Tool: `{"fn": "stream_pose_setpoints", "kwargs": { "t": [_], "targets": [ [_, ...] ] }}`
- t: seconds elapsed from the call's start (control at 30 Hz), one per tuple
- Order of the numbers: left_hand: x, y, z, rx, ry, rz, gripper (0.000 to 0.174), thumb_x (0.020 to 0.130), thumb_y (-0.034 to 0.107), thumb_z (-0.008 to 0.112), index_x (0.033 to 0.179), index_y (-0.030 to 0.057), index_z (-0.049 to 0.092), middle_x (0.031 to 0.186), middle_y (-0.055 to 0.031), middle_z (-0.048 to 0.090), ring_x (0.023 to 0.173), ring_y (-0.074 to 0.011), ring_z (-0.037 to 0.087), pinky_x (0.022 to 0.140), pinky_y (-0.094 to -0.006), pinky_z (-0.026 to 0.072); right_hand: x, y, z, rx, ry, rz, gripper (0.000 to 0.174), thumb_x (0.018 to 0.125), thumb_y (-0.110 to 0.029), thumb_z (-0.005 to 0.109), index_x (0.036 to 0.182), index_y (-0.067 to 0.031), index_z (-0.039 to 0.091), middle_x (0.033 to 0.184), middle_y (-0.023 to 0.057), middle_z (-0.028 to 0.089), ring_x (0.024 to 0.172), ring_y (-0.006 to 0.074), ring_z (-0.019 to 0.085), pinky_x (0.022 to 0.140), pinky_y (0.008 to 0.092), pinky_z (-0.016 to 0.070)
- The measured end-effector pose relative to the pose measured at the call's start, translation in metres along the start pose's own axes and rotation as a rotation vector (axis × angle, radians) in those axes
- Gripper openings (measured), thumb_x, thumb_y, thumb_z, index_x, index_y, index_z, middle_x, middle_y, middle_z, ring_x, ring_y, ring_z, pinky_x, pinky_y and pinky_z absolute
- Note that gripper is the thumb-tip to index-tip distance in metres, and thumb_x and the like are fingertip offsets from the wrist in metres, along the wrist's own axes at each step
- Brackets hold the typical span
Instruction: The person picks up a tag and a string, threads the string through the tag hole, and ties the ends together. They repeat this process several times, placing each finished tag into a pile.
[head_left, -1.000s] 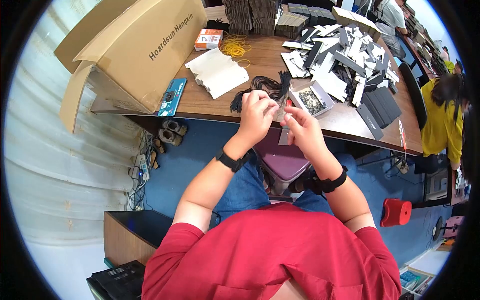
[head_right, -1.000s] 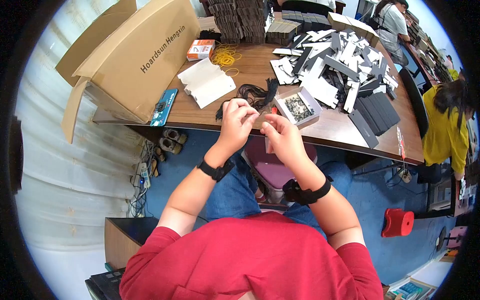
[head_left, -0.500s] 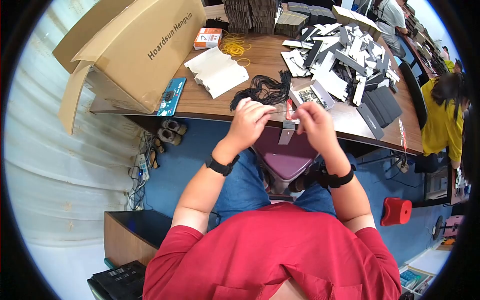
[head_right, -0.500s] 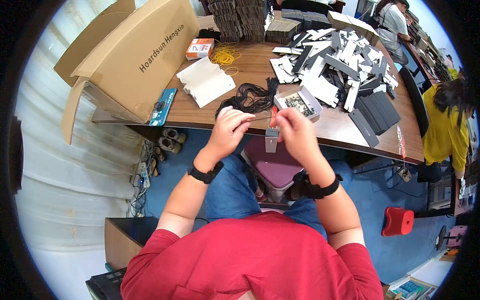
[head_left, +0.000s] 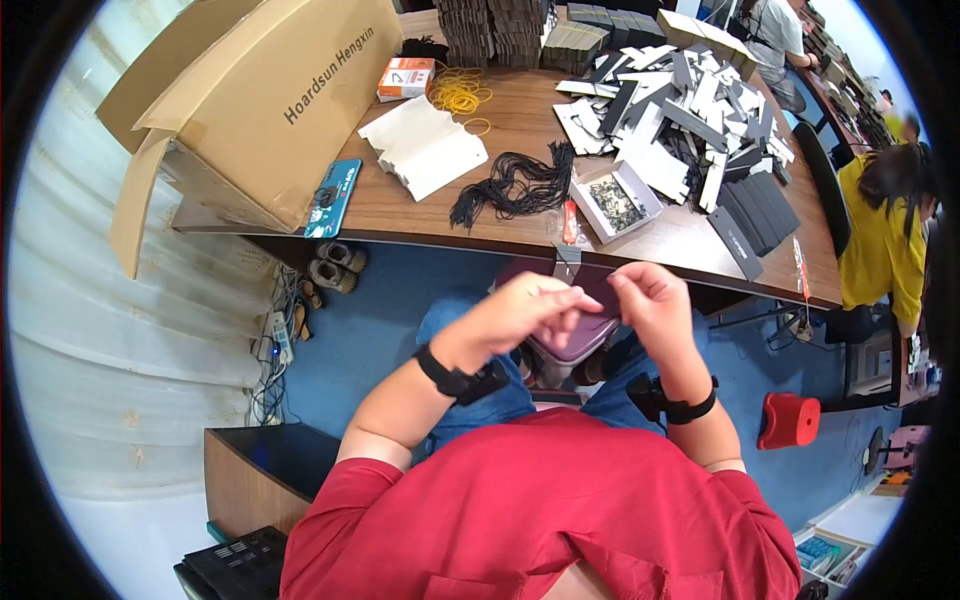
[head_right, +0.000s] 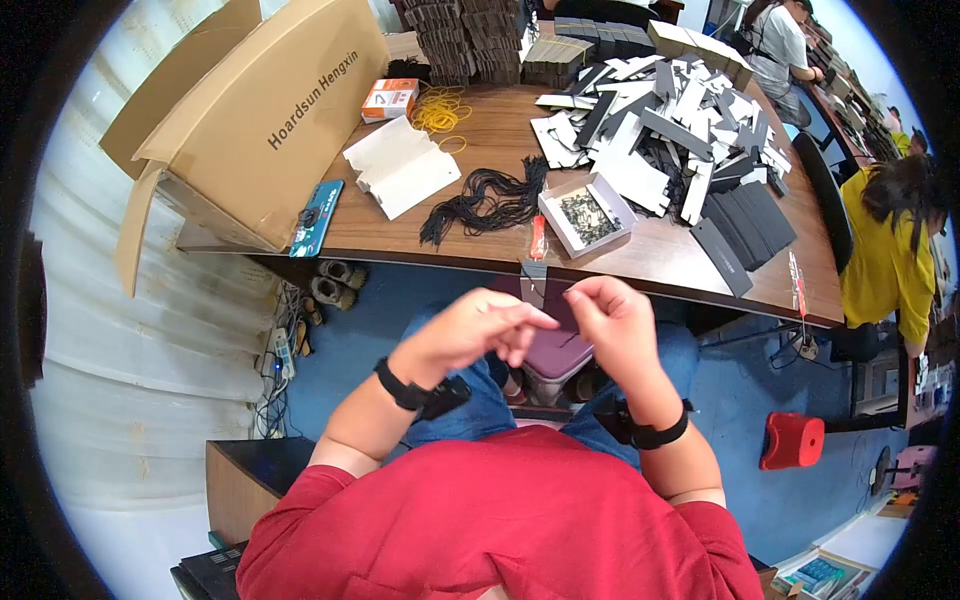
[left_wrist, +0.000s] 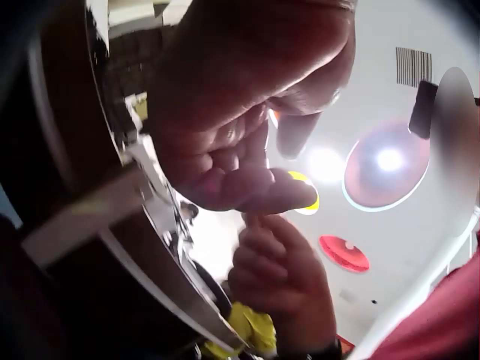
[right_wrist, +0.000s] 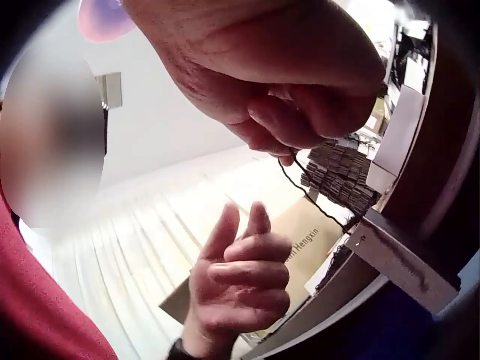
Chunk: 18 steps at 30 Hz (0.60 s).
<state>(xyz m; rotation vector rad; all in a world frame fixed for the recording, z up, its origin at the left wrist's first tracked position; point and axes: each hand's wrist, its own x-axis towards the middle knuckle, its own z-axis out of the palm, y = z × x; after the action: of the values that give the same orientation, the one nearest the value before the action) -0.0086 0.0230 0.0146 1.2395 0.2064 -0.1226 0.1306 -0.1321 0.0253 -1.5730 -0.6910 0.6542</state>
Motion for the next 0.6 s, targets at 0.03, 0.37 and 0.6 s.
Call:
{"fn": "stream_pose_setpoints", "kwargs": {
  "t": [0.03, 0.37, 0.6],
  "targets": [
    [0.006, -0.013, 0.006, -0.196, 0.023, -0.018, 0.034, 0.097, 0.028, 0.045, 0.108, 0.0001, 0.061, 0.085, -0.0064, 0.064, 0.073, -0.0138, 0.062, 0.06, -0.0254, 0.0484, -0.004, 0.005, 0.005, -0.087, -0.005, -0.113, 0.008, 0.085, -0.007, 0.062, 0.087, 0.001, 0.065, 0.063, 0.0005, 0.059, 0.053, 0.0031, 0.05, 0.047, 0.02, 0.0399],
    [0.015, -0.016, -0.024, -0.776, 0.165, 0.171, 0.02, 0.095, 0.016, 0.049, 0.101, 0.0008, 0.061, 0.083, -0.006, 0.064, 0.083, -0.0209, 0.064, 0.083, -0.0394, 0.0521, -0.03, 0.022, 0.013, -0.326, -0.255, -0.104, 0.009, 0.081, -0.008, 0.063, 0.083, -0.0001, 0.063, 0.063, 0.0084, 0.06, 0.055, 0.01, 0.054, 0.052, 0.0265, 0.0438],
    [0.018, -0.01, -0.024, -0.744, 0.269, 0.194, 0.023, 0.096, 0.015, 0.048, 0.105, -0.0028, 0.058, 0.079, -0.0022, 0.056, 0.062, -0.0077, 0.045, 0.053, -0.0212, 0.0377, -0.027, 0.027, 0.018, -0.276, -0.258, -0.04, 0.011, 0.083, -0.01, 0.062, 0.085, 0.0003, 0.063, 0.061, 0.0059, 0.058, 0.054, 0.0071, 0.049, 0.051, 0.0254, 0.0418]
  ]
}}
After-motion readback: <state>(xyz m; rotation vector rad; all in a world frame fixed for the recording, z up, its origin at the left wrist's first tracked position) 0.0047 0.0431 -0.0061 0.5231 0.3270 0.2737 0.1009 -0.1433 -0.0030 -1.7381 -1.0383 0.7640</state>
